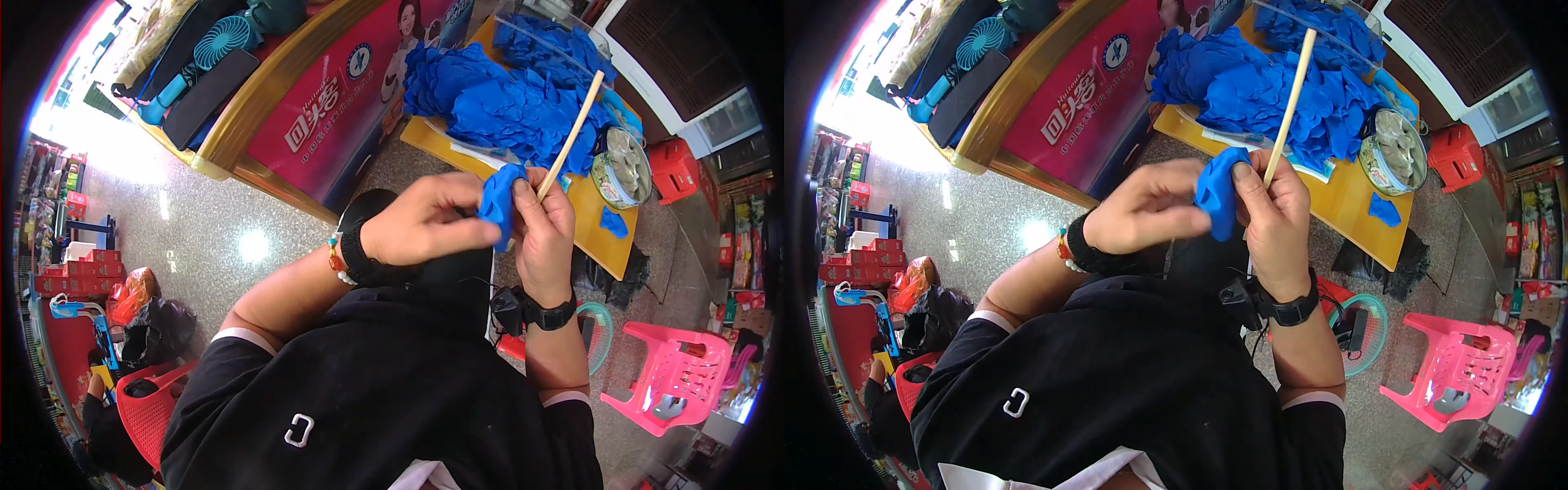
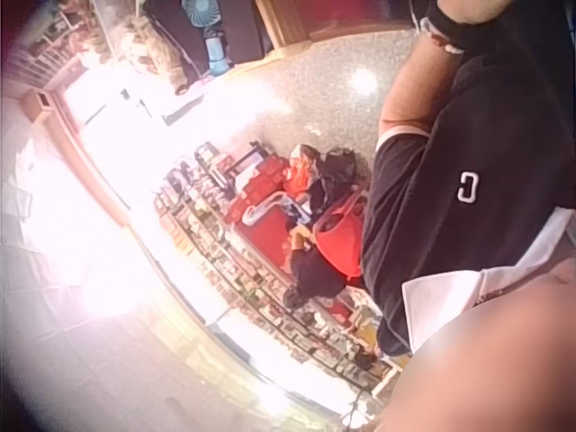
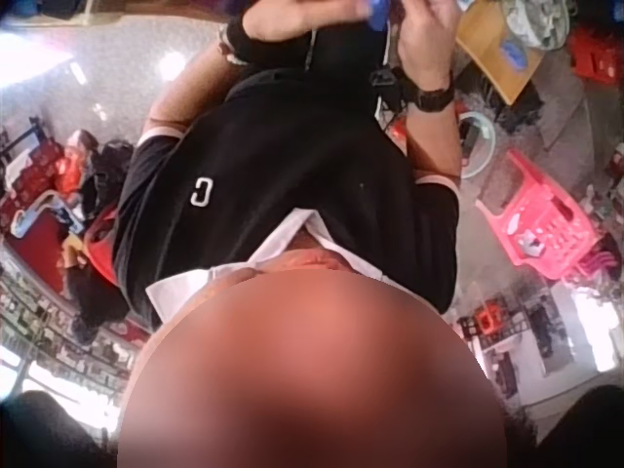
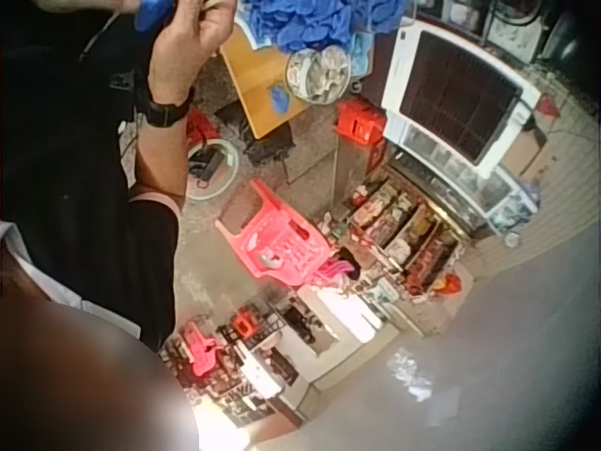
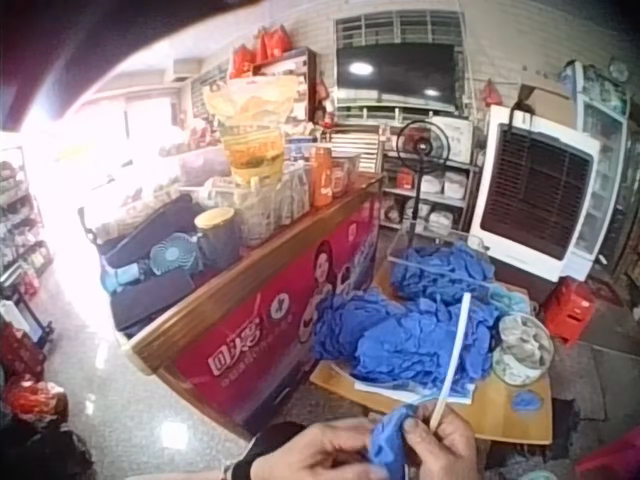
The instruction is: Rolling and securing blue paper strips onto a thin wooden stick to create a decorative flower-like structure.
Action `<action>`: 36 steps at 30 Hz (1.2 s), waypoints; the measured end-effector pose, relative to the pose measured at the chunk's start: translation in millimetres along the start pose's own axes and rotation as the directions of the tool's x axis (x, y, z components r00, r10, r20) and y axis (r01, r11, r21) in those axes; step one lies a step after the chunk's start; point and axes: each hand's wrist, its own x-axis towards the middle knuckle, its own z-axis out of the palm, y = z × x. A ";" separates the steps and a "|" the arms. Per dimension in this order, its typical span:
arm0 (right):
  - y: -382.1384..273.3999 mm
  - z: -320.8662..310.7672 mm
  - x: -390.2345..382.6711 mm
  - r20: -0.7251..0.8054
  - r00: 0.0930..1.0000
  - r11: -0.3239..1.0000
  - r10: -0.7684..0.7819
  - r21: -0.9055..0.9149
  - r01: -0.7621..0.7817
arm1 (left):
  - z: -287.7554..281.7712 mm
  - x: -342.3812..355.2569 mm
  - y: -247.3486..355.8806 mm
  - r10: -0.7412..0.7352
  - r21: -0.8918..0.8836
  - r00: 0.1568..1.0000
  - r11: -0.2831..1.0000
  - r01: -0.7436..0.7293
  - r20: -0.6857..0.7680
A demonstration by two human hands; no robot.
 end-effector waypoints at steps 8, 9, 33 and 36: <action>2.4 2.3 -2.6 0.102 0.995 1.000 0.007 0.004 -0.008 | -6.7 -5.1 -6.5 -0.126 -0.028 0.970 0.990 0.135 0.208; 3.5 0.0 -1.6 0.073 0.997 1.000 0.024 0.002 -0.024 | -4.3 -4.9 -8.0 -0.089 -0.122 0.980 0.986 0.111 0.177; 10.9 2.2 -6.1 0.236 0.969 0.949 -0.070 -0.283 0.137 | 13.7 0.6 -22.7 -0.061 -0.358 0.986 0.934 0.003 -0.152; 15.0 4.7 -8.0 0.295 0.954 0.939 -0.057 -0.310 0.152 | 3.6 1.8 -19.4 -0.063 -0.408 0.982 0.913 -0.014 -0.175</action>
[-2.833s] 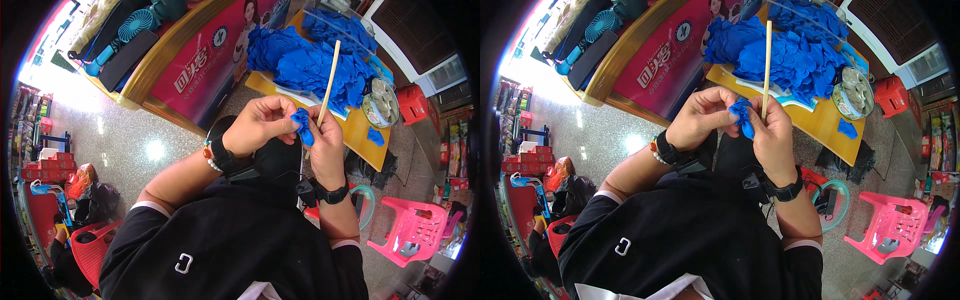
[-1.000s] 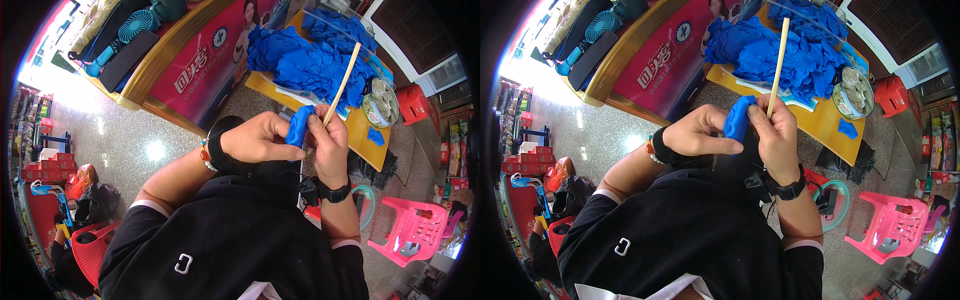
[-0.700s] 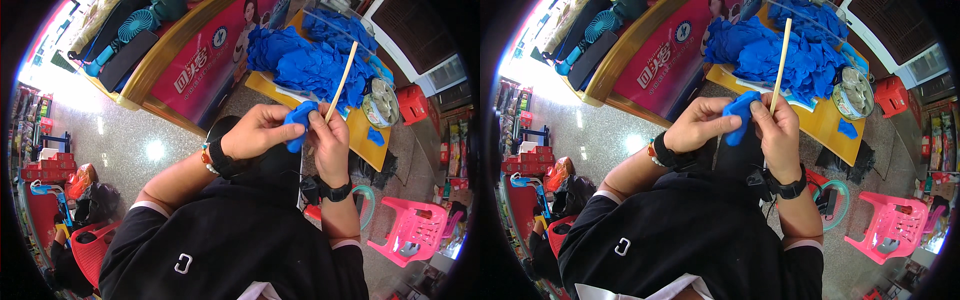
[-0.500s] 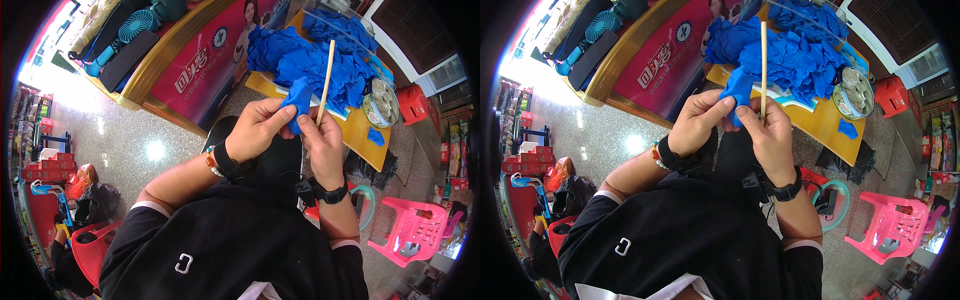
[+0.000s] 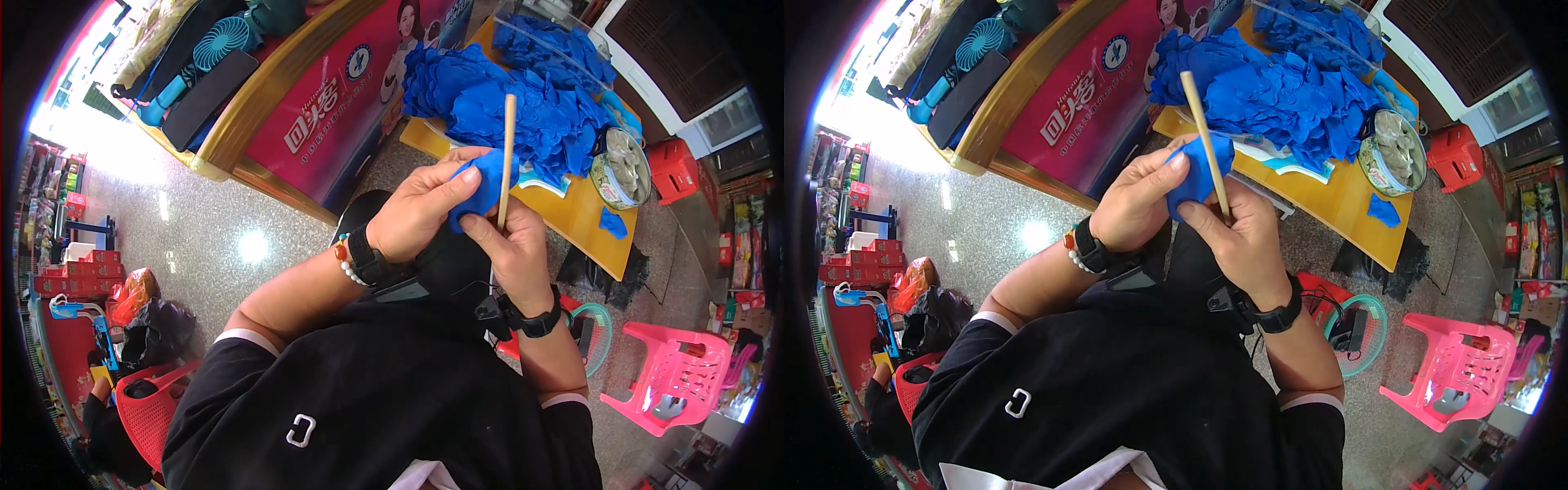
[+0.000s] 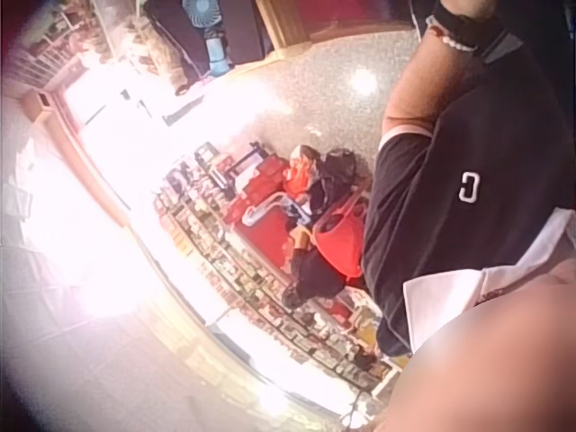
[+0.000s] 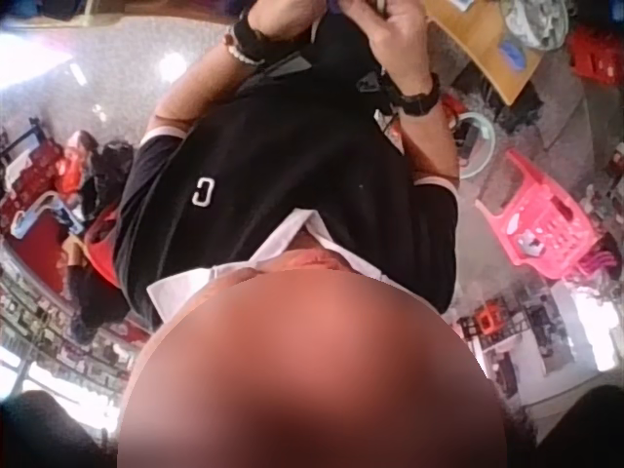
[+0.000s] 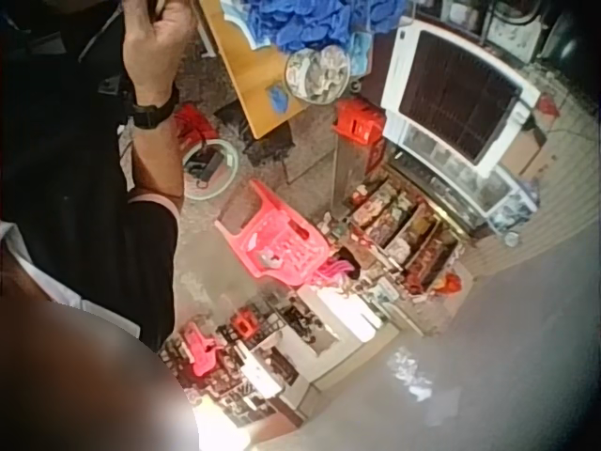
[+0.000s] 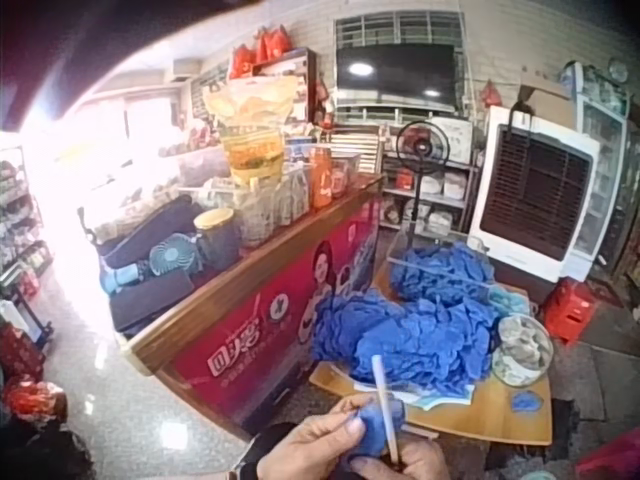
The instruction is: Rolling and securing blue paper strips onto a thin wooden stick to create a decorative flower-like structure.
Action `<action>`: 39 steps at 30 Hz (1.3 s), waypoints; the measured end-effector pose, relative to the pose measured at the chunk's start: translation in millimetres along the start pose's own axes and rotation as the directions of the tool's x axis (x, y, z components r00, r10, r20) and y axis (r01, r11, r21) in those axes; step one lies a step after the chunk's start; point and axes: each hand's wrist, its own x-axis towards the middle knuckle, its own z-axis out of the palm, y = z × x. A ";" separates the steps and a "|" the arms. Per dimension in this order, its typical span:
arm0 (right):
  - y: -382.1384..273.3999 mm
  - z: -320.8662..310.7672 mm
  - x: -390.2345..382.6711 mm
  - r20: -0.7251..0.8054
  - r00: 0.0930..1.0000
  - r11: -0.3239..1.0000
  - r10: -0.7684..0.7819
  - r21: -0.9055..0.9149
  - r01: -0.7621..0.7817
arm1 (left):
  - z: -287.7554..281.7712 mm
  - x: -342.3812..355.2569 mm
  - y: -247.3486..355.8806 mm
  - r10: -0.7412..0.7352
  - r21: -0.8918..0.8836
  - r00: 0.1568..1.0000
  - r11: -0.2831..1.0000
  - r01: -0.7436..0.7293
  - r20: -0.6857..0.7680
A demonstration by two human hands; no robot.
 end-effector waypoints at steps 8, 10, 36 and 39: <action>-9.6 -5.2 3.0 -0.217 0.969 0.936 0.119 0.350 -0.036 | 3.2 -2.6 2.4 0.031 0.234 0.998 0.971 -0.044 0.061; -9.9 -5.9 4.7 -0.211 0.977 0.958 0.032 0.285 0.030 | 5.1 -5.4 -6.4 0.047 0.167 0.997 0.984 -0.056 0.056; -33.9 -21.6 13.6 -0.070 0.980 0.969 0.184 0.182 -0.169 | 6.2 -3.2 28.8 0.041 0.564 0.999 0.825 -0.048 0.024; -31.9 -21.8 12.4 -0.072 0.979 0.966 0.191 0.190 -0.175 | 3.0 -4.6 31.4 -0.035 0.630 0.997 0.777 -0.011 0.061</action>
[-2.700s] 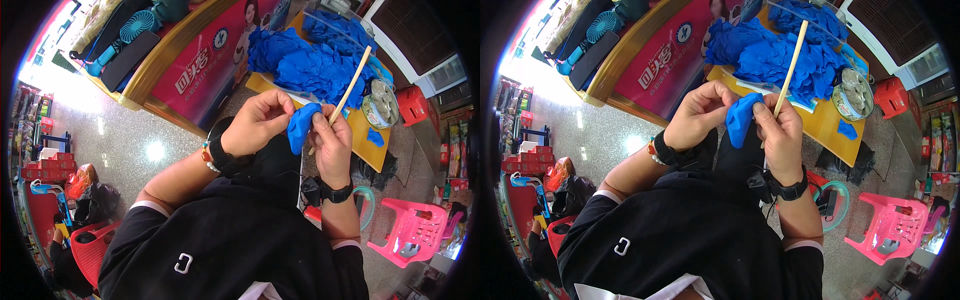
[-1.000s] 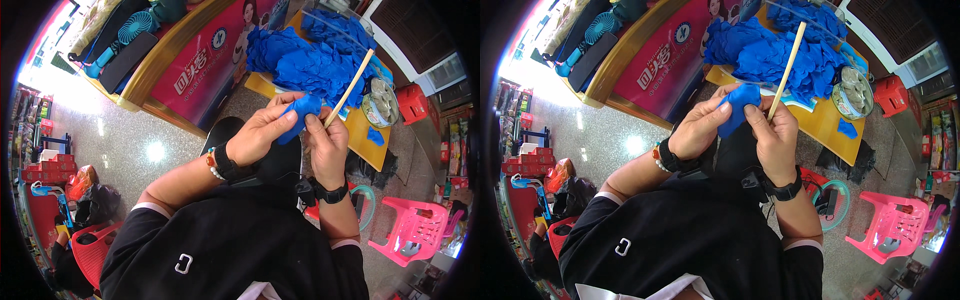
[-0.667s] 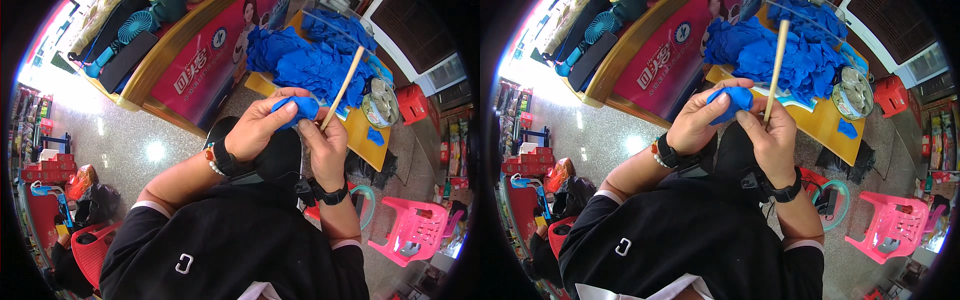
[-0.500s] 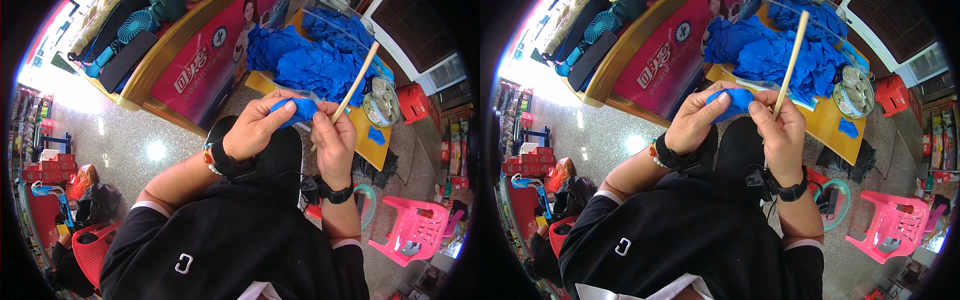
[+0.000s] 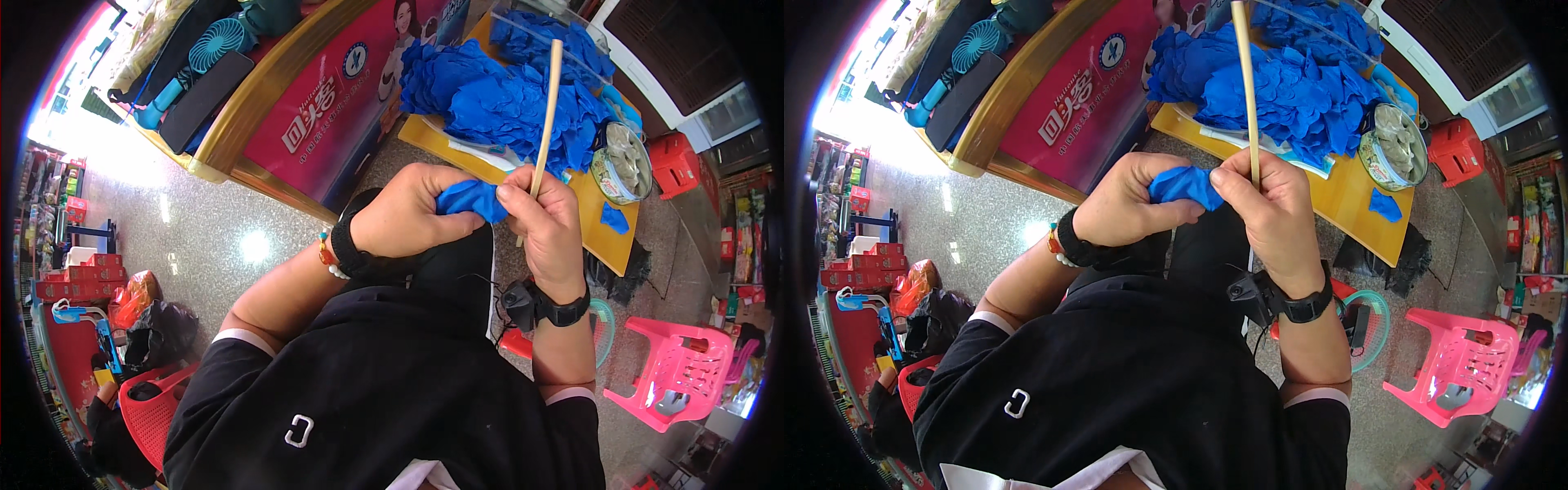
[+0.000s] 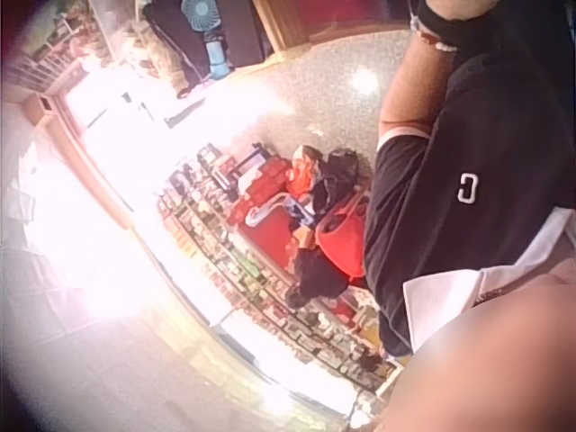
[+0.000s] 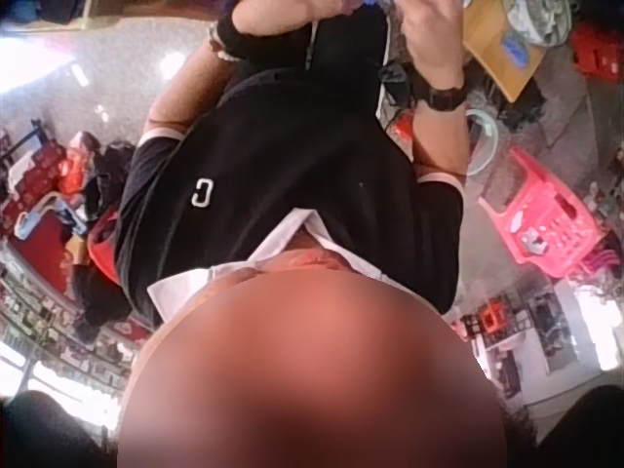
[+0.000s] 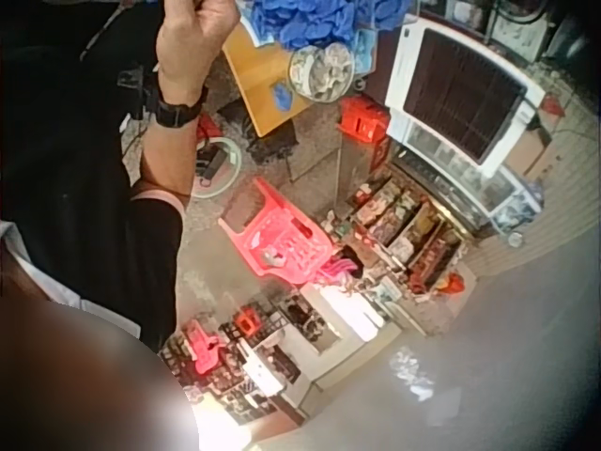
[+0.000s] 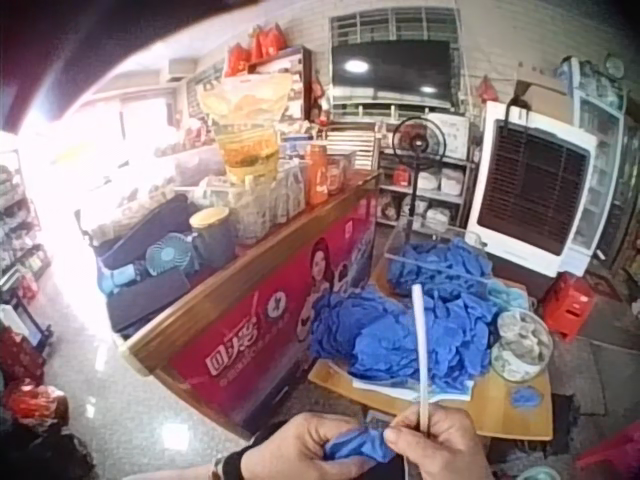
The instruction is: Rolling and securing blue paper strips onto a thin wooden stick to create a decorative flower-like structure.
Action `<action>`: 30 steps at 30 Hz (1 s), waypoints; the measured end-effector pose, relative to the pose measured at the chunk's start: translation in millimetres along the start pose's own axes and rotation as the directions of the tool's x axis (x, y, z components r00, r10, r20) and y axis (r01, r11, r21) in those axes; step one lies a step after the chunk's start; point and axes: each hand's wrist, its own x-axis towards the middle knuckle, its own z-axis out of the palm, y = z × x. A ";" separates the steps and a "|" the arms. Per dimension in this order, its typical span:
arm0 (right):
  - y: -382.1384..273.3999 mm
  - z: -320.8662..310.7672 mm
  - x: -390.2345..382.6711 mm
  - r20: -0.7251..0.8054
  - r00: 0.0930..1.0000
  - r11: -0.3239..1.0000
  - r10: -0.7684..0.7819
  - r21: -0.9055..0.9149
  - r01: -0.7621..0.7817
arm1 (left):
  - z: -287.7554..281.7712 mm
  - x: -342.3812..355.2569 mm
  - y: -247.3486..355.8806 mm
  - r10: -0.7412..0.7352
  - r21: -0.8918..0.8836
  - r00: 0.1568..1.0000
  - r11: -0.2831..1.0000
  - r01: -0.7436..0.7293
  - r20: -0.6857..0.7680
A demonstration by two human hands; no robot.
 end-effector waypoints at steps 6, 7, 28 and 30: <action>6.9 3.4 -4.4 0.031 0.999 1.000 -0.023 0.018 0.022 | -8.9 0.7 3.6 -0.111 -0.107 0.967 0.985 0.138 0.228; 7.7 -0.3 -1.9 0.030 0.999 1.000 -0.023 0.018 0.023 | -9.4 0.4 1.6 -0.026 -0.014 0.941 0.999 0.033 0.338; 15.7 3.3 0.4 0.131 0.988 0.989 -0.088 -0.108 0.103 | -11.7 -1.6 9.3 -0.080 0.149 0.965 0.988 0.044 0.250; 16.0 2.2 3.1 0.125 0.991 0.995 -0.040 -0.083 0.051 | -11.3 -2.3 8.7 -0.063 0.156 0.970 0.987 0.027 0.234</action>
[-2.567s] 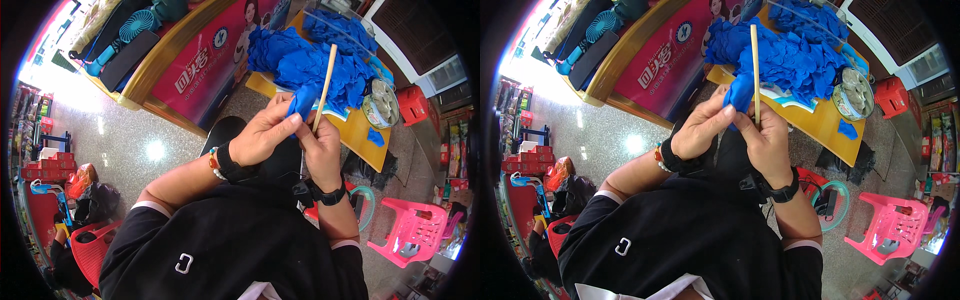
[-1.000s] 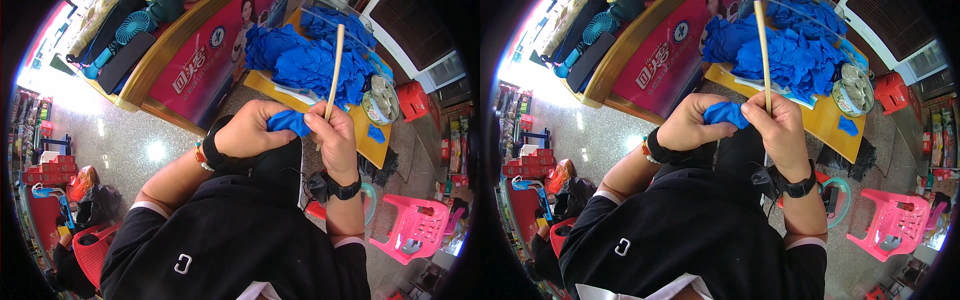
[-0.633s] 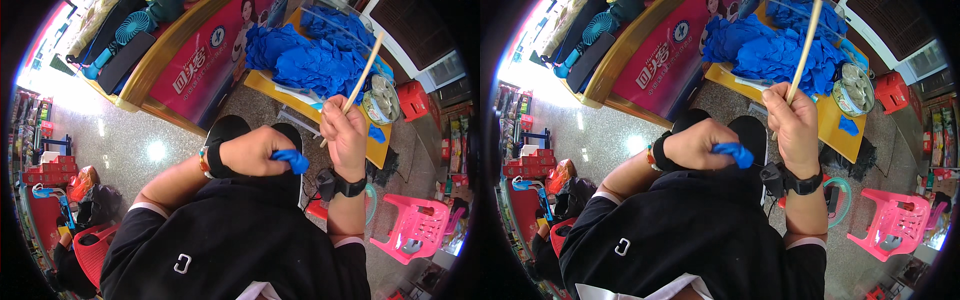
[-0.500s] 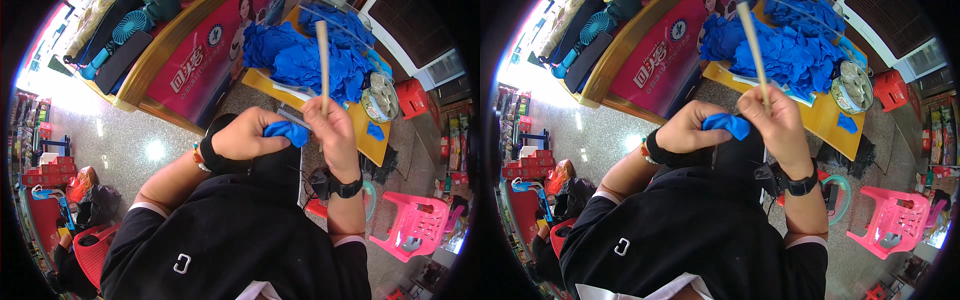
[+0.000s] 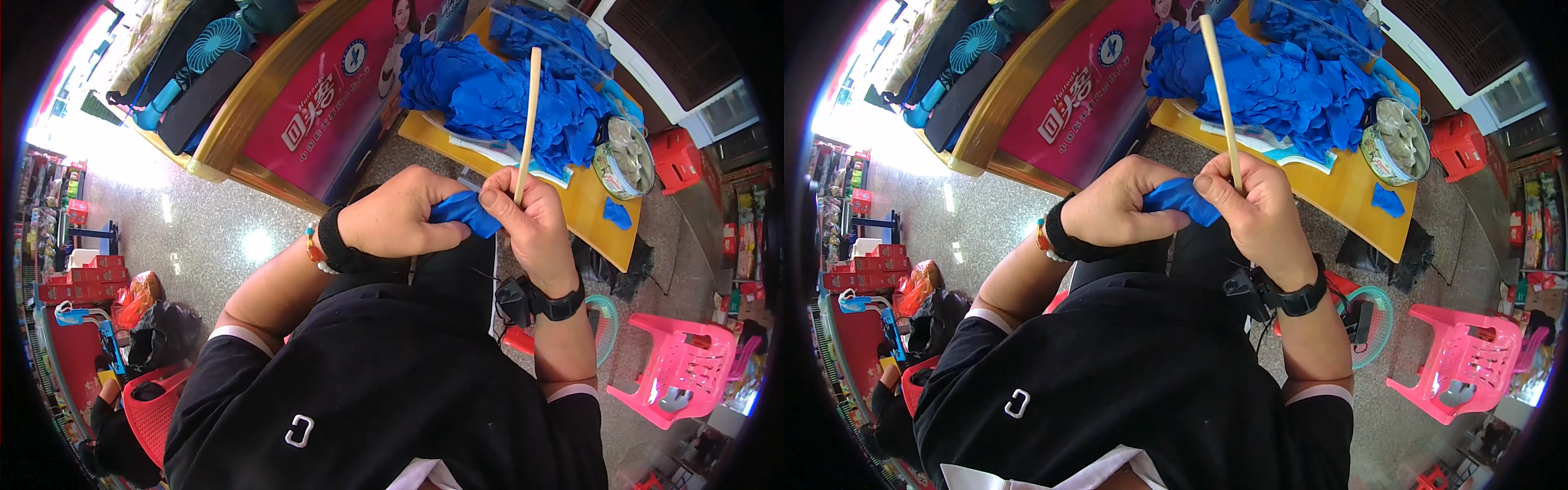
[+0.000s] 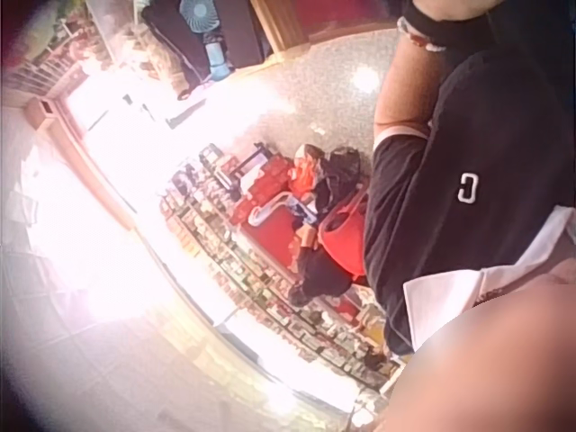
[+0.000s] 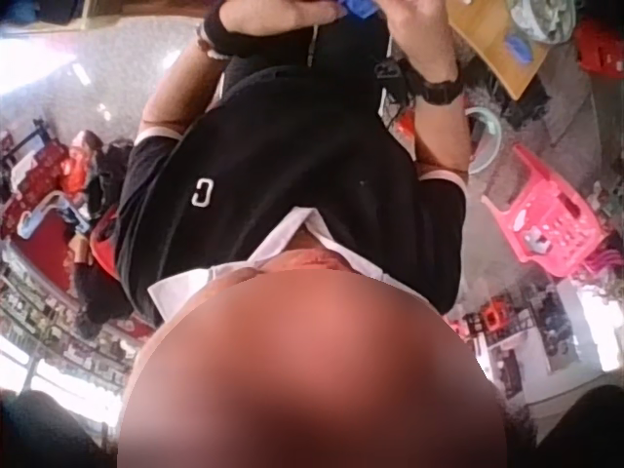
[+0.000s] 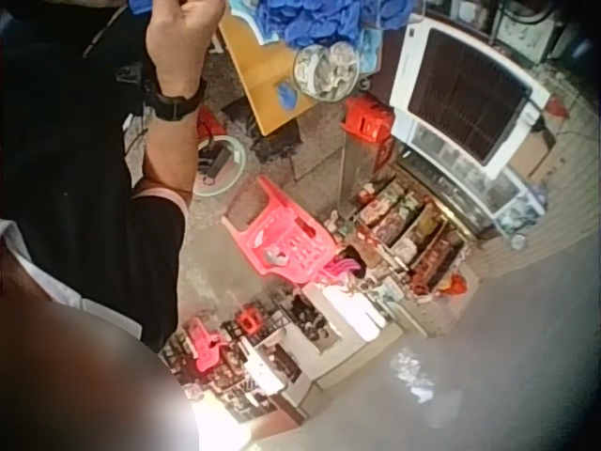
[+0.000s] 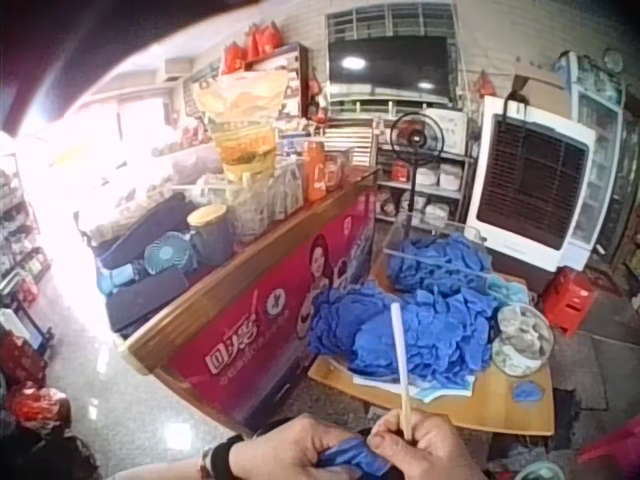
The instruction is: Rolling and securing blue paper strips onto a thin wooden stick to create a decorative flower-like structure.
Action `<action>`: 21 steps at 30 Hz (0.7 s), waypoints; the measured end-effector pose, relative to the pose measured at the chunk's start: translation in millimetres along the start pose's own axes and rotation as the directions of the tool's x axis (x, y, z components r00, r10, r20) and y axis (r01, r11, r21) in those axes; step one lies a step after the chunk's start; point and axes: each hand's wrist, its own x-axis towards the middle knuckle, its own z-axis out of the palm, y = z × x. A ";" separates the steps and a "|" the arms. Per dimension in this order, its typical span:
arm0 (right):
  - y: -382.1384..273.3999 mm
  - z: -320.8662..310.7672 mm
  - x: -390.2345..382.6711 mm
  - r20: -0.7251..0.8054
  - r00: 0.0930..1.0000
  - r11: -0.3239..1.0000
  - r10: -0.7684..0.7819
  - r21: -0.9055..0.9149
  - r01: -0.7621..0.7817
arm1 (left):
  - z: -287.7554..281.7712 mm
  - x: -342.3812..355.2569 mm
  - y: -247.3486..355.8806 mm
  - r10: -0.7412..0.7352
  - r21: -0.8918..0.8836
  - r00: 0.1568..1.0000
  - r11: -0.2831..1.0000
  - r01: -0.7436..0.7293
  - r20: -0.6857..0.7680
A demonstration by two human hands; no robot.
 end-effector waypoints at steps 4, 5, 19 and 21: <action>-9.9 -1.7 2.2 0.035 0.998 0.995 0.052 0.082 -0.055 | 4.6 -2.4 -7.4 0.011 -0.029 0.994 0.999 -0.014 -0.106; -10.4 -1.8 2.4 0.045 0.996 0.993 0.074 0.085 -0.078 | 5.7 -3.2 -6.9 0.011 -0.030 0.995 0.999 -0.014 -0.104; -8.1 0.6 2.8 0.076 0.995 0.992 0.058 0.104 -0.065 | 4.3 -6.3 -5.3 -0.163 -0.469 0.983 0.865 0.181 0.079; -6.2 -3.5 3.3 -0.059 0.977 0.945 0.204 0.272 -0.181 | 7.3 -7.2 -8.9 -0.142 -0.554 0.989 0.822 0.135 0.030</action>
